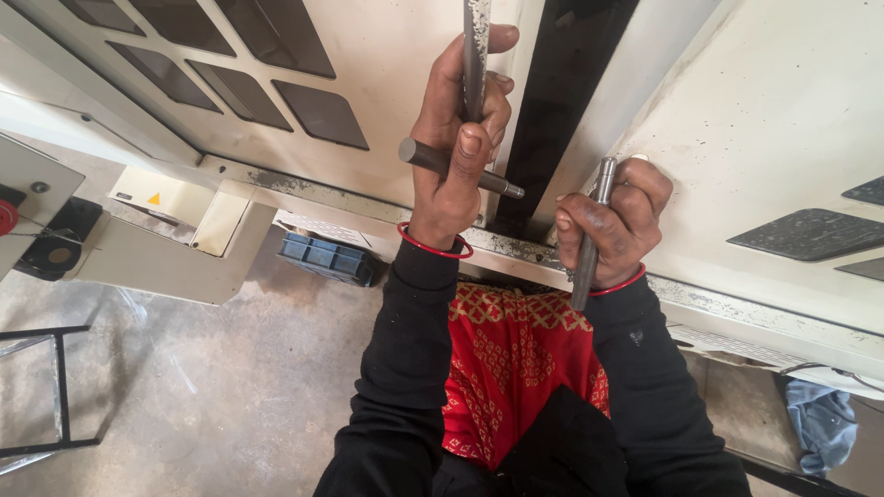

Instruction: The person wipes the exterior of a large industrial machine with a red cloth, then uses two metal rods to open a side panel. They reach inside to adjust internal components and then close the panel.

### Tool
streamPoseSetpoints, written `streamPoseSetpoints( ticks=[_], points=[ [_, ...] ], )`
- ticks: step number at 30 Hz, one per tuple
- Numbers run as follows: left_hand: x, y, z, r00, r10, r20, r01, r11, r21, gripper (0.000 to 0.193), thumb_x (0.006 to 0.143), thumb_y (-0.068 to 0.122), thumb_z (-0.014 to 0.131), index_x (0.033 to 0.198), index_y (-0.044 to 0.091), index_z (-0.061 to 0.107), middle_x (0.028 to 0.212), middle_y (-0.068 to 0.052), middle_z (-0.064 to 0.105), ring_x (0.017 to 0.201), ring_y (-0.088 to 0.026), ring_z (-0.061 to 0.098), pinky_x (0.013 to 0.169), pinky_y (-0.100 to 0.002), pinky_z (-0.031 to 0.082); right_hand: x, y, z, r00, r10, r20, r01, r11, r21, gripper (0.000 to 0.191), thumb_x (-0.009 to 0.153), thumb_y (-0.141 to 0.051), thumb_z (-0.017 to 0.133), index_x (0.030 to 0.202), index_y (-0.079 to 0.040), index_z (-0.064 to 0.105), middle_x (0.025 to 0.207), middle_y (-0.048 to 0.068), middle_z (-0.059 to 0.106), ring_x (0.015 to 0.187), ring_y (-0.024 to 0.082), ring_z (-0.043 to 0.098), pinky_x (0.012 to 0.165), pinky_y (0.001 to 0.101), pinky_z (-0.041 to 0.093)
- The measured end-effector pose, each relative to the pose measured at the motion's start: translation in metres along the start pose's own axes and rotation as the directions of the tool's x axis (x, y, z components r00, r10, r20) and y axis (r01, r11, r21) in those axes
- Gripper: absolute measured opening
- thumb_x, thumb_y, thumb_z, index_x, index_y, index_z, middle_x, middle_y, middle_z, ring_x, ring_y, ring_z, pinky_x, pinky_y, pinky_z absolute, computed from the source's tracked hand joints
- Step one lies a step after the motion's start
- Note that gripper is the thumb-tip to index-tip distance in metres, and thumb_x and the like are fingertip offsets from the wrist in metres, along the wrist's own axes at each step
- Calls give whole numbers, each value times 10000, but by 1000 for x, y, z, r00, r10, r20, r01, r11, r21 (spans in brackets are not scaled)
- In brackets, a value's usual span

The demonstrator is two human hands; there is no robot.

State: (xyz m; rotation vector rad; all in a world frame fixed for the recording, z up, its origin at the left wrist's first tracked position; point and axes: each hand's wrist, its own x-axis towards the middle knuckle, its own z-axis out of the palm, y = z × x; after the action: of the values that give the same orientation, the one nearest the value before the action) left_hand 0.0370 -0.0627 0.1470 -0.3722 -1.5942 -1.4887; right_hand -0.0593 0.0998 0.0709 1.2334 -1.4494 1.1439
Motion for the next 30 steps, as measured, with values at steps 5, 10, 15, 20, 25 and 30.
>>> streamPoseSetpoints(
  ticks=[5, 10, 15, 20, 25, 30],
  points=[
    [-1, -1, 1, 1000, -8, 3, 8, 1000, -9, 783, 1082, 692, 490, 1520, 46, 432, 748, 53, 391, 694, -64, 444, 958, -270, 447, -3, 3, 0, 1000, 4, 1, -4, 1000, -1, 140, 979, -260, 784, 930, -136, 742, 840, 31, 440, 1031, 283, 529, 889, 457, 498],
    [2, -2, 2, 1000, -13, 9, 13, 1000, -13, 768, 1083, 680, 500, 1505, 41, 435, 744, 57, 396, 687, -59, 445, 948, -271, 452, 3, 0, -3, 999, 3, 43, -1, 999, -44, 120, 961, -242, 786, 932, -135, 740, 815, 37, 439, 1033, 281, 538, 881, 455, 502],
    [9, -1, -9, 992, -57, 113, 65, 996, -68, 632, 1118, 584, 536, 1439, 42, 479, 732, 61, 393, 655, -45, 401, 737, -198, 391, 25, 9, -26, 947, -163, 277, 204, 970, -128, 97, 909, -120, 822, 919, -109, 727, 798, 31, 467, 949, 250, 600, 748, 404, 533],
    [14, 0, -23, 975, -136, 176, 156, 982, -108, 533, 1149, 507, 561, 1393, 36, 508, 747, 53, 401, 628, -35, 362, 617, -182, 330, 31, 14, -33, 917, -205, 343, 276, 946, -171, 94, 899, -103, 808, 932, -131, 724, 795, 43, 436, 946, 261, 610, 747, 401, 548],
    [5, -6, -25, 997, -65, 47, 66, 998, -13, 536, 1168, 522, 551, 1418, 50, 506, 783, 59, 397, 672, -44, 393, 858, -210, 443, 21, 10, -11, 974, -111, 200, 131, 987, -91, 87, 894, -109, 797, 914, -73, 719, 781, 50, 473, 927, 273, 585, 805, 431, 528],
    [9, -16, -34, 996, -19, -83, 20, 1000, 12, 554, 1124, 530, 542, 1344, 21, 558, 733, 62, 389, 634, -43, 372, 772, -211, 427, 10, 0, 4, 997, 37, 73, -31, 997, -77, 61, 883, -108, 782, 865, -78, 732, 774, 59, 455, 956, 289, 551, 855, 429, 509]
  ],
)
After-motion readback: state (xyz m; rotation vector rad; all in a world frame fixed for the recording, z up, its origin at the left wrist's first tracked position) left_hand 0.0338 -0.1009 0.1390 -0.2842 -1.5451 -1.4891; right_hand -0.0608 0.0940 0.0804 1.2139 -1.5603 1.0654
